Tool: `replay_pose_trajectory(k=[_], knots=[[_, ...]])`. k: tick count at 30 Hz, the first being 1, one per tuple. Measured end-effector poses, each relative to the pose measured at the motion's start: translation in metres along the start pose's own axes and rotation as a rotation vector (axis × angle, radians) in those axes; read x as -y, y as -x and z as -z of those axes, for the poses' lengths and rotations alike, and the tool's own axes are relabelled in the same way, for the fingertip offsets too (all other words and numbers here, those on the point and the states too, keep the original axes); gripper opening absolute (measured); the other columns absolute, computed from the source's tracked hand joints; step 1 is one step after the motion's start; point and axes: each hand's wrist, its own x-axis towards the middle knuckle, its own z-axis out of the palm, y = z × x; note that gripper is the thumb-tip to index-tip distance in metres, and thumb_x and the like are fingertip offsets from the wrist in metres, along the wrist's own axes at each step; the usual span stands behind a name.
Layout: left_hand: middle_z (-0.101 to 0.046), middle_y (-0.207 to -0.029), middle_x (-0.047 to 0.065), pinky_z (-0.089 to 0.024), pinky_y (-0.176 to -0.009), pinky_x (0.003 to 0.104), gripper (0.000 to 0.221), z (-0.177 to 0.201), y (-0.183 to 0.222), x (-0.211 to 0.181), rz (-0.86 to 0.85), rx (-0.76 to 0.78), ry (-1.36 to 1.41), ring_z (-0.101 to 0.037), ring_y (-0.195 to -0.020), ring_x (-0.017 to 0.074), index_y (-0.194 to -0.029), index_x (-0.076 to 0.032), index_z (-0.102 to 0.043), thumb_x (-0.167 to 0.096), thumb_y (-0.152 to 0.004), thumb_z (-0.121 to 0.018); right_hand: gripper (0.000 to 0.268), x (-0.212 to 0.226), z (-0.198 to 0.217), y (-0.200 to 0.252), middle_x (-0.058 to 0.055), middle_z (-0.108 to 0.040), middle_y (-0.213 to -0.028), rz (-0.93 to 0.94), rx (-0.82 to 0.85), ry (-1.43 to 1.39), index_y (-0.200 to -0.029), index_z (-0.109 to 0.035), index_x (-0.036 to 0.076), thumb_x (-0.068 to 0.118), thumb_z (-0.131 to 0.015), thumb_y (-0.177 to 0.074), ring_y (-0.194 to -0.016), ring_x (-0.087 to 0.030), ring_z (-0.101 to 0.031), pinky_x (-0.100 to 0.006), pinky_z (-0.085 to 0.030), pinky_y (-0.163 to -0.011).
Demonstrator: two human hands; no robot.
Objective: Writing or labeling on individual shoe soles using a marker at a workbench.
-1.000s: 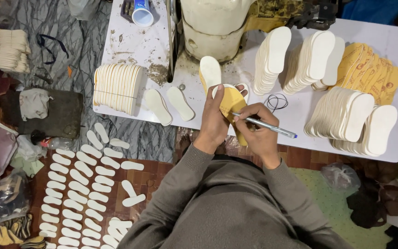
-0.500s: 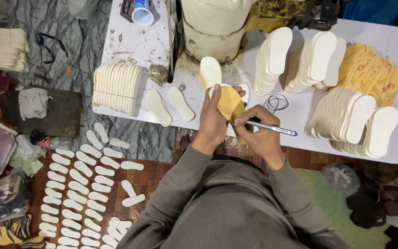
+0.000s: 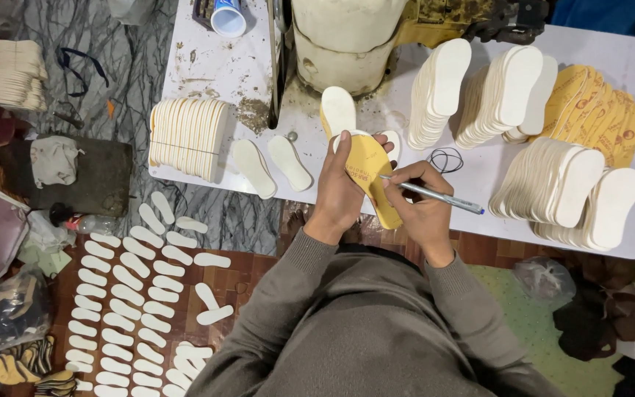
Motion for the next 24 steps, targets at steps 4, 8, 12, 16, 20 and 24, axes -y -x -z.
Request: replay_pose_trajectory(k=[4,8,12,16,20,24], knots=[[-0.067,-0.123,0.015,-0.048,-0.104,0.053,0.024,0.0,0.004,-0.003,0.012,-0.021,0.015,-0.062,-0.122,0.0326,-0.109,-0.017,-0.041,-0.041,-0.11,-0.042,0.02,-0.011,0.006,0.002,-0.018,-0.07,-0.083,0.018,0.05,0.07,-0.079,-0.064,0.001,-0.005,-0.083,-0.084,-0.075,-0.022,-0.071,-0.033,-0.056,-0.06],[-0.067,-0.124,0.016,-0.048,-0.104,0.055,0.028,0.014,-0.005,0.009,0.034,-0.041,0.03,-0.062,-0.122,0.0323,-0.109,-0.017,-0.042,-0.045,-0.109,-0.041,0.008,-0.013,0.006,0.002,-0.016,-0.068,-0.082,-0.097,0.016,-0.067,-0.093,-0.064,0.003,0.002,-0.072,-0.095,-0.075,-0.019,-0.069,-0.029,-0.058,-0.06],[-0.066,-0.124,0.015,-0.045,-0.108,0.055,0.053,0.046,-0.018,0.031,0.126,-0.12,0.096,-0.061,-0.123,0.0295,-0.113,-0.013,-0.053,-0.06,-0.107,-0.029,0.016,-0.013,0.01,0.007,-0.017,-0.068,-0.074,-0.157,0.04,-0.119,-0.109,-0.067,0.002,0.006,-0.051,-0.11,-0.066,-0.02,-0.069,-0.029,-0.061,-0.058],[-0.062,-0.129,0.016,-0.039,-0.113,0.055,0.065,0.053,-0.012,0.03,0.148,-0.207,0.093,-0.058,-0.127,0.0312,-0.14,-0.009,-0.039,-0.061,-0.106,-0.02,0.022,-0.004,0.0,0.018,-0.024,-0.072,-0.105,0.055,0.239,0.264,-0.115,-0.073,0.007,0.004,-0.074,-0.094,-0.113,-0.047,-0.065,-0.062,-0.053,-0.095],[-0.057,-0.134,0.017,-0.033,-0.118,0.054,0.064,0.061,-0.008,0.037,0.127,-0.238,0.054,-0.051,-0.133,0.0327,-0.147,-0.008,-0.034,-0.056,-0.108,-0.02,0.03,0.004,-0.008,0.026,-0.021,-0.072,-0.098,-0.083,0.3,0.363,-0.118,-0.07,0.012,0.011,-0.079,-0.088,-0.106,-0.042,-0.069,-0.057,-0.057,-0.087],[-0.056,-0.136,0.016,-0.033,-0.117,0.052,0.052,0.076,-0.01,0.042,0.116,-0.251,0.024,-0.05,-0.134,0.033,-0.142,-0.015,-0.041,-0.053,-0.109,-0.028,0.009,-0.034,0.001,0.035,-0.027,-0.071,-0.103,-0.205,0.174,0.172,-0.109,-0.063,0.01,0.008,-0.057,-0.104,-0.104,-0.036,-0.07,-0.055,-0.056,-0.084]])
